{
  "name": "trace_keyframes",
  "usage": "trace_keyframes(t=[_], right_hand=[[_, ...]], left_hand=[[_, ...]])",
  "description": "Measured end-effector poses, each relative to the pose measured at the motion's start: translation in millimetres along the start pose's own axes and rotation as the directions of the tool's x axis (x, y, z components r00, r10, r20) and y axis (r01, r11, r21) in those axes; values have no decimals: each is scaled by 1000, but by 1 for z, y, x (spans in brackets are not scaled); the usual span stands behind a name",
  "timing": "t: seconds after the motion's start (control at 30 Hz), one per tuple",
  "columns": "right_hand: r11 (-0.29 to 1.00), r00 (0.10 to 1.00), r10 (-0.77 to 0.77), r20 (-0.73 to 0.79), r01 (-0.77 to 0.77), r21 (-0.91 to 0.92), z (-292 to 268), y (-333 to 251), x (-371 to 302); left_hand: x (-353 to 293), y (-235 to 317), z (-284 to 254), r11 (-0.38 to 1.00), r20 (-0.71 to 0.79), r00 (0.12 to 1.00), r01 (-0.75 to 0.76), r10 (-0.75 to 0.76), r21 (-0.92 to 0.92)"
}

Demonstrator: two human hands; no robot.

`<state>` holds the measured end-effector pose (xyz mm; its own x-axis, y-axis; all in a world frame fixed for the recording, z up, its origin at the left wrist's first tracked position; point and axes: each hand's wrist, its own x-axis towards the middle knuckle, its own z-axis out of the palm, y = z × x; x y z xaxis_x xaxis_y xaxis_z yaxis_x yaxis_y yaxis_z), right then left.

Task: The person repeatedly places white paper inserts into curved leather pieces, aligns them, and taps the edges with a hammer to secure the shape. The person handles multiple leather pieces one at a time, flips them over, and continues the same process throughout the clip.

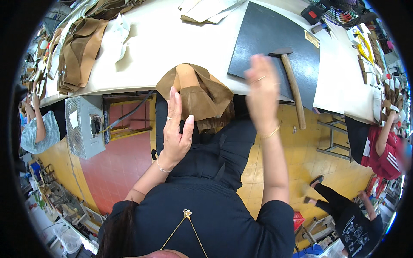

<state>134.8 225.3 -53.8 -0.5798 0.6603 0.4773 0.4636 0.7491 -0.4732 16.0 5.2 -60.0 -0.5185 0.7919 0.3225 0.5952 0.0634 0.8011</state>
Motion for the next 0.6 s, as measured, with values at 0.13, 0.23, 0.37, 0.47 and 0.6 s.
trace_keyframes(t=[0.13,0.23,0.37,0.47,0.6], right_hand=[[863,957,-258,130,167,477,40,-88,-68],[703,987,-67,146,-57,709,67,-101,-91],[658,1000,6,19,-18,753,94,-98,-109],[654,1000,5,21,-19,757,96,-95,-112],[669,997,45,63,-77,739,92,-98,-107]], left_hand=[[-3,-10,13,986,63,995,85,-76,-146],[-12,-27,20,972,40,997,67,-60,-224],[-17,-36,25,963,2,998,54,-55,-262],[-27,-57,41,950,-62,998,-40,22,-310],[-25,-60,45,929,-73,997,-64,40,-365]])
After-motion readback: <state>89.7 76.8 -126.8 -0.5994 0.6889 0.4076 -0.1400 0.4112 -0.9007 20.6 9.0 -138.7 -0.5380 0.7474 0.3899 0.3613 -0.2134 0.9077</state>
